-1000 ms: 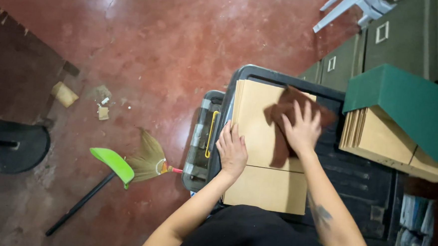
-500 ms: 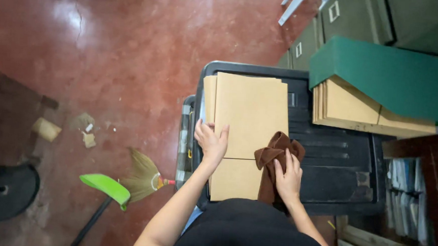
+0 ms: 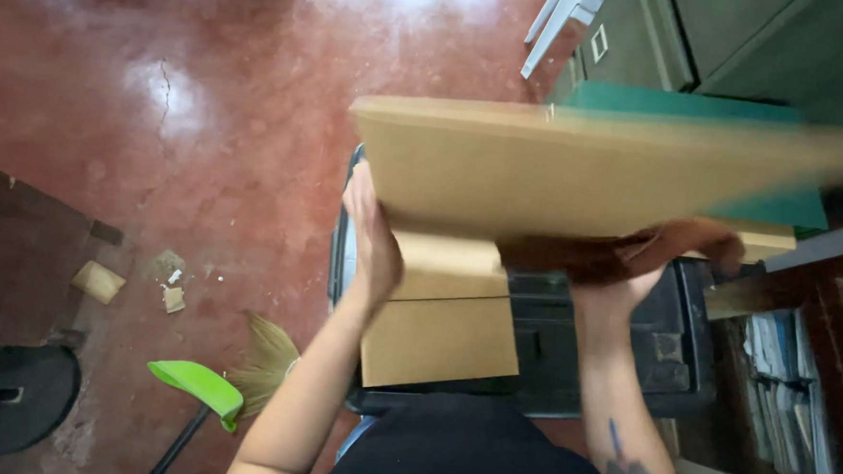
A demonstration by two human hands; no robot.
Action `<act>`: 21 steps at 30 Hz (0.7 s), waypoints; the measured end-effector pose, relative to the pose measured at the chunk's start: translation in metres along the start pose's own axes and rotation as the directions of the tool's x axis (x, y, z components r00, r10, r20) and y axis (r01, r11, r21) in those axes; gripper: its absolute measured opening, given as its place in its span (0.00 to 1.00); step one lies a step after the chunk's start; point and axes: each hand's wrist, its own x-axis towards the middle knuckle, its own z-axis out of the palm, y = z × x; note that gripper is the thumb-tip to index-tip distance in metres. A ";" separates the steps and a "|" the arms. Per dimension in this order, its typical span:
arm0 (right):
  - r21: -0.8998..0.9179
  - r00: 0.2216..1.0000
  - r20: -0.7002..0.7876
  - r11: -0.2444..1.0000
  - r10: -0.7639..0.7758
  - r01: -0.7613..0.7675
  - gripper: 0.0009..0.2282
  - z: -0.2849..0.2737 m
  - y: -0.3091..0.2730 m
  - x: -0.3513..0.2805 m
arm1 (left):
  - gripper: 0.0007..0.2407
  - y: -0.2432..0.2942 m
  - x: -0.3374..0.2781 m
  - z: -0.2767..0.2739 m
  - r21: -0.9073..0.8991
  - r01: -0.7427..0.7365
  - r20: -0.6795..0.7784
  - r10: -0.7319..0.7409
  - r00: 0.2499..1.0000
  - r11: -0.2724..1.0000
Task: The recorder is seen wiping dust off multiple manila folders using a brown cloth and then stacking them into a folder holder.
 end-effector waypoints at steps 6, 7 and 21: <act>0.157 0.883 0.437 0.982 -0.168 0.109 0.04 0.054 -0.006 0.037 | 0.22 0.025 0.022 -0.007 -0.229 0.421 0.312 -0.344 0.886 0.878; -0.124 0.735 0.631 0.903 -0.247 0.410 0.12 0.050 -0.001 0.047 | 0.24 0.032 0.026 -0.014 -0.158 0.549 0.375 -0.465 0.802 0.821; -0.860 0.892 0.402 0.420 0.206 0.290 0.13 -0.018 0.157 0.045 | 0.25 -0.179 -0.002 -0.027 -0.124 0.964 0.322 -0.909 0.263 0.234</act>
